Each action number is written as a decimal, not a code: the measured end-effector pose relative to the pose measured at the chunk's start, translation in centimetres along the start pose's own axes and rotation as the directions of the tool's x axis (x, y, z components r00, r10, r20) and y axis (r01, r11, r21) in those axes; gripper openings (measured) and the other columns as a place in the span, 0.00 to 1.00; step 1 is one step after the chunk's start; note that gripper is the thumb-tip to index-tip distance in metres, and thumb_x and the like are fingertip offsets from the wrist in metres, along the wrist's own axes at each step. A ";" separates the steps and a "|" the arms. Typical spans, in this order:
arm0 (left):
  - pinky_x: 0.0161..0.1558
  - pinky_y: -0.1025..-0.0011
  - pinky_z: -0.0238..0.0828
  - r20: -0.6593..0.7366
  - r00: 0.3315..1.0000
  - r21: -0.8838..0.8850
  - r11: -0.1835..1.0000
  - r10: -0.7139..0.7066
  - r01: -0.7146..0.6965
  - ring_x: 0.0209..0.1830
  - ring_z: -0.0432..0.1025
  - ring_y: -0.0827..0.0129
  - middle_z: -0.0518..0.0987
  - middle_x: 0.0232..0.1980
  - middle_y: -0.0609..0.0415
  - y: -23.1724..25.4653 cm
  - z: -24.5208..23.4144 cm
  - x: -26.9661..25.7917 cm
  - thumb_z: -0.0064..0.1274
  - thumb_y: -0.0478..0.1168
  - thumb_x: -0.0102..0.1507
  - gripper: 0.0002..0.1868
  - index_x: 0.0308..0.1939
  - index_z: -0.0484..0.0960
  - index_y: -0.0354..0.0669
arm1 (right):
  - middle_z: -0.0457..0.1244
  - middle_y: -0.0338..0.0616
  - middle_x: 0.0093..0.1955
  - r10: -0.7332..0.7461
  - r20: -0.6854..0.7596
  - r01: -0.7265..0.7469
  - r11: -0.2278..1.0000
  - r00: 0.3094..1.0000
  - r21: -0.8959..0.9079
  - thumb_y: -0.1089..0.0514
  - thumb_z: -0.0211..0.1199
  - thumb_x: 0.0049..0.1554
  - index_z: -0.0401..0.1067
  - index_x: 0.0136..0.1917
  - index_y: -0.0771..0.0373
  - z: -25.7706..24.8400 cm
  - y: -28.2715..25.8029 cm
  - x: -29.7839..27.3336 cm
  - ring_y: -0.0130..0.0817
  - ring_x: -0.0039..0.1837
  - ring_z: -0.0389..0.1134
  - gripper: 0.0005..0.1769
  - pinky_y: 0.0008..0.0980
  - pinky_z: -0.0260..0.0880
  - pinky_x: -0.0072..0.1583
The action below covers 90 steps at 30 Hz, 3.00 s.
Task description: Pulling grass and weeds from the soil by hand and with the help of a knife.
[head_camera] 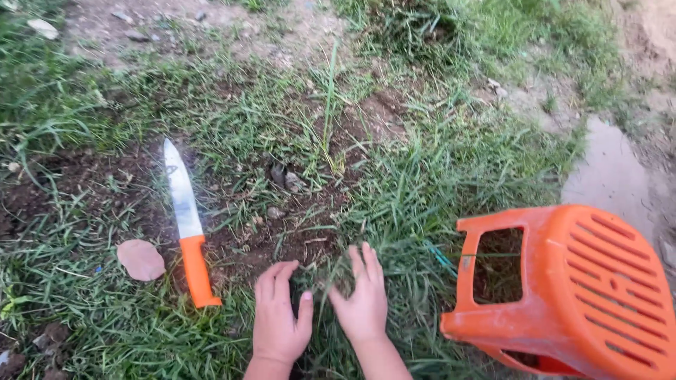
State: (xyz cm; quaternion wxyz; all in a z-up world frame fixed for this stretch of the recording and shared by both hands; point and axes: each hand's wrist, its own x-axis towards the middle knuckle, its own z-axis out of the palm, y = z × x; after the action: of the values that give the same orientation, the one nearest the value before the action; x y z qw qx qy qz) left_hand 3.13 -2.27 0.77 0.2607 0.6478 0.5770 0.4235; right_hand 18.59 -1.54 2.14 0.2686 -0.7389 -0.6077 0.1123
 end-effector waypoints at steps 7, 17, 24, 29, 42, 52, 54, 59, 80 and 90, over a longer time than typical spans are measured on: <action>0.67 0.57 0.59 -0.240 0.942 -0.138 0.968 -0.236 0.208 0.62 0.66 0.48 0.74 0.58 0.41 2.2 4.5 -0.3 0.46 0.41 0.65 0.18 0.57 0.75 0.37 | 0.71 0.40 0.51 0.462 0.018 -0.352 0.649 0.887 0.674 0.53 0.64 0.58 0.76 0.54 0.62 4.3 5.2 1.5 0.31 0.56 0.69 0.13 0.29 0.67 0.60; 0.64 0.61 0.65 0.095 0.938 -0.431 0.836 -0.333 0.340 0.60 0.72 0.54 0.78 0.56 0.43 4.3 6.4 0.5 0.37 0.40 0.71 0.15 0.55 0.78 0.39 | 0.61 0.36 0.30 0.795 0.254 -0.417 -0.002 0.550 0.909 0.48 0.68 0.56 0.71 0.36 0.56 0.4 4.3 1.5 0.29 0.32 0.60 0.13 0.32 0.59 0.37; 0.67 0.65 0.67 0.405 0.898 -0.378 0.863 -0.173 0.336 0.61 0.73 0.57 0.79 0.57 0.48 3.3 4.7 1.3 0.46 0.30 0.61 0.20 0.57 0.78 0.42 | 0.55 0.35 0.26 0.836 0.346 -0.206 -0.283 0.425 0.937 0.45 0.61 0.56 0.59 0.31 0.52 -1.3 3.1 -0.5 0.36 0.31 0.60 0.19 0.35 0.64 0.42; 0.70 0.60 0.56 0.563 0.795 -0.101 0.974 0.225 -0.205 0.71 0.61 0.50 0.66 0.70 0.45 0.5 5.0 0.6 0.51 0.30 0.54 0.34 0.66 0.69 0.39 | 0.52 0.30 0.27 0.730 0.299 -0.087 -0.314 0.615 0.946 0.46 0.63 0.62 0.63 0.35 0.50 5.7 13.5 -2.0 0.28 0.30 0.54 0.17 0.32 0.57 0.38; 0.71 0.61 0.59 0.453 0.877 -0.272 0.962 0.157 -0.032 0.72 0.63 0.49 0.69 0.67 0.41 4.9 7.6 1.0 0.64 0.38 0.48 0.47 0.71 0.63 0.39 | 0.62 0.39 0.61 0.440 0.218 -0.441 0.508 0.871 0.740 0.51 0.59 0.60 0.60 0.67 0.58 0.4 14.4 -3.0 0.29 0.66 0.61 0.24 0.33 0.56 0.70; 0.61 0.65 0.68 0.545 0.675 -0.369 0.581 -0.497 0.725 0.58 0.74 0.61 0.80 0.57 0.50 2.6 11.4 0.8 0.43 0.47 0.67 0.23 0.63 0.74 0.43 | 0.66 0.42 0.60 0.224 0.416 -0.352 0.898 0.881 0.262 0.46 0.65 0.60 0.66 0.65 0.64 -7.4 2.1 1.8 0.28 0.63 0.64 0.27 0.30 0.62 0.66; 0.48 0.65 0.66 0.547 0.501 -0.621 0.076 -0.671 0.780 0.43 0.71 0.62 0.79 0.42 0.53 3.8 10.3 1.4 0.49 0.58 0.69 0.22 0.46 0.78 0.41 | 0.67 0.42 0.60 0.309 0.535 -0.488 0.841 0.787 0.233 0.45 0.63 0.58 0.73 0.64 0.60 -8.4 2.3 2.1 0.30 0.60 0.67 0.25 0.29 0.66 0.64; 0.36 0.68 0.65 0.450 0.370 -0.834 -0.236 -0.813 0.498 0.28 0.64 0.67 0.71 0.27 0.58 4.9 8.7 1.6 0.46 0.63 0.69 0.25 0.34 0.73 0.46 | 0.70 0.50 0.60 0.335 0.386 -0.501 0.702 0.860 0.506 0.52 0.57 0.60 0.75 0.63 0.63 -6.9 9.5 -1.7 0.37 0.62 0.69 0.22 0.35 0.68 0.63; 0.27 0.65 0.70 0.400 0.219 -0.907 -0.349 -0.890 0.236 0.23 0.70 0.63 0.74 0.28 0.54 4.4 9.6 -0.4 0.47 0.59 0.69 0.23 0.38 0.75 0.41 | 0.62 0.49 0.65 -0.015 0.346 -0.062 0.976 0.938 0.211 0.57 0.63 0.53 0.66 0.70 0.63 -2.2 3.7 -5.4 0.46 0.66 0.62 0.32 0.39 0.63 0.67; 0.43 0.59 0.75 0.357 -0.202 -0.780 -0.410 -0.912 0.473 0.36 0.75 0.56 0.77 0.36 0.46 3.3 10.8 2.0 0.54 0.66 0.67 0.36 0.42 0.76 0.29 | 0.68 0.42 0.65 -0.040 0.482 -0.048 0.985 0.875 0.167 0.48 0.55 0.59 0.68 0.71 0.58 7.7 14.9 -7.4 0.40 0.68 0.69 0.28 0.47 0.55 0.68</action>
State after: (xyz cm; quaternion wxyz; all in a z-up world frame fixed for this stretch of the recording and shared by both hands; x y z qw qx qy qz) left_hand 13.99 0.66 -1.42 0.5503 -0.3331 0.6388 0.4221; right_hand 25.50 -8.38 -13.36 0.1715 -0.6622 -0.6418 0.3466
